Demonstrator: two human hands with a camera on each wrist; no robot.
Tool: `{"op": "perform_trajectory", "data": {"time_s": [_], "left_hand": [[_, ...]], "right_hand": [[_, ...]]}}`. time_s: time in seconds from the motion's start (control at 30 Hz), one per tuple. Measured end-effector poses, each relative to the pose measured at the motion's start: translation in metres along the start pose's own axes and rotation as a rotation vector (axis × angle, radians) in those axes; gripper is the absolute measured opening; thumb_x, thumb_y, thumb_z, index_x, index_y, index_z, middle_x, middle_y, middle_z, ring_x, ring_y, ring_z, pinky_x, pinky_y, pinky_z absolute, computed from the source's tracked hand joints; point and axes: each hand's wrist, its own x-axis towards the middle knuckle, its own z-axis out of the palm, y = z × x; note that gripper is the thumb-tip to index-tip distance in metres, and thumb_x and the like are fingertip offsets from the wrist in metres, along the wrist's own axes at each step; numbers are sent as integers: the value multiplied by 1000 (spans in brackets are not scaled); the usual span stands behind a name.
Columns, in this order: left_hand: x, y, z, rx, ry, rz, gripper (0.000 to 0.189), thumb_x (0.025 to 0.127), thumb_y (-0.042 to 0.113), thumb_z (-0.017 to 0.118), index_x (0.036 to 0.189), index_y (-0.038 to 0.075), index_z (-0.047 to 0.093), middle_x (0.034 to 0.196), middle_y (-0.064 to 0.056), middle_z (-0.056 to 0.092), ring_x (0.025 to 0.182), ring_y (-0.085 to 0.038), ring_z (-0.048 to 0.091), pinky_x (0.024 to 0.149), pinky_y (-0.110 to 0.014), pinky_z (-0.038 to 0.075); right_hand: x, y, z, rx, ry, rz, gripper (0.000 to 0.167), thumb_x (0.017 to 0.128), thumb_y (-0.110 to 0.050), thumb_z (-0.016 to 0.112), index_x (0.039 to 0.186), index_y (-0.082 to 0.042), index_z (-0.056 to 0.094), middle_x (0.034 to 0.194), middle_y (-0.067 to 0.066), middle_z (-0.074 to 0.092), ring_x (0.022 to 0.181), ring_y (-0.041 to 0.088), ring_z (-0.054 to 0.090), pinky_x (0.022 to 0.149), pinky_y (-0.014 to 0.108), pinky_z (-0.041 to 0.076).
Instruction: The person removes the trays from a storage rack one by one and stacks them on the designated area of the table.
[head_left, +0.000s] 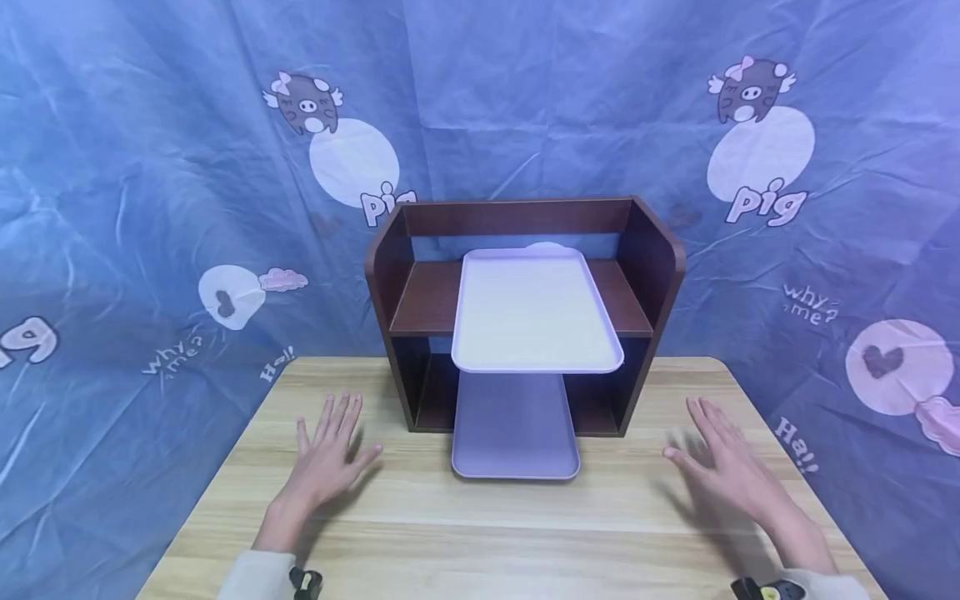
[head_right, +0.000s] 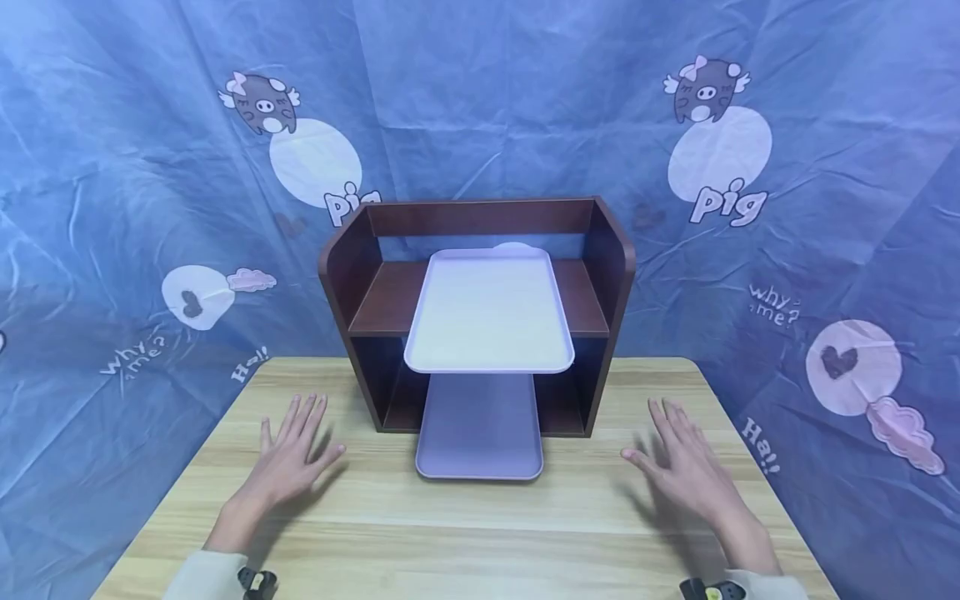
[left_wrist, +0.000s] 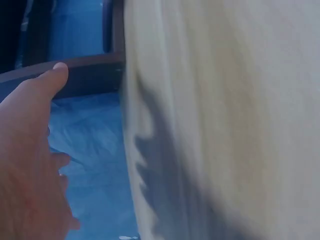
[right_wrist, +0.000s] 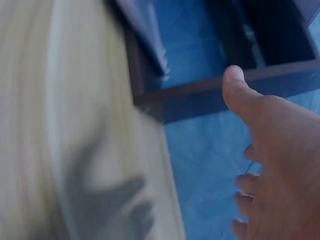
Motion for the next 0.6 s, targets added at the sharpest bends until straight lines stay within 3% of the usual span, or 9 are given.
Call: {"op": "perform_trajectory", "data": {"time_s": [0.1,0.17,0.27,0.33,0.4,0.47,0.53,0.6], "left_hand": [[4,6,-5,-56,25,13,88,105,56,59,170,9,22,175,-22,23,162,-48,20,124,-84,7],[7,11,-10,-89,44,16,84,106,51,60,169,8,25,173,-22,31,159,-47,29,126,-79,17],[13,18,-19,-143,73,14,75,108,45,59,166,6,31,167,-24,42,152,-48,41,125,-71,32],[17,24,-24,-171,98,12,68,110,41,58,163,5,38,161,-22,51,147,-46,49,122,-66,40],[21,31,-30,-195,128,15,60,111,38,57,159,5,46,153,-20,59,141,-44,56,118,-65,46],[25,39,-36,-223,166,28,52,110,34,59,153,5,54,143,-17,67,134,-41,63,113,-63,51],[28,48,-42,-251,202,41,44,109,31,60,146,7,61,135,-14,73,124,-37,69,105,-59,58],[31,57,-49,-290,225,49,37,109,28,61,140,8,67,129,-12,75,115,-33,72,97,-54,62]], "right_hand": [[7,-12,-6,80,19,19,87,107,-42,64,168,1,19,165,39,30,145,67,34,119,81,26],[10,-22,-9,101,52,11,78,108,-37,64,164,4,29,156,38,46,133,66,50,109,80,41],[18,-37,-14,142,121,-32,61,107,-28,65,154,6,46,140,33,64,118,56,68,100,67,56],[23,-47,-18,170,175,-51,50,106,-23,67,146,5,56,131,29,72,107,35,78,92,44,66],[29,-55,-23,208,227,-66,41,105,-18,68,139,4,63,124,26,75,100,9,77,85,20,64],[35,-61,-28,247,271,-70,35,104,-16,69,134,3,67,121,25,76,98,-13,66,82,2,54],[40,-67,-33,278,301,-71,34,105,-15,68,133,4,67,121,26,76,98,-26,54,82,-4,47],[45,-72,-38,290,329,-75,34,104,-14,68,133,5,67,122,27,75,99,-30,51,84,-6,46]]}}
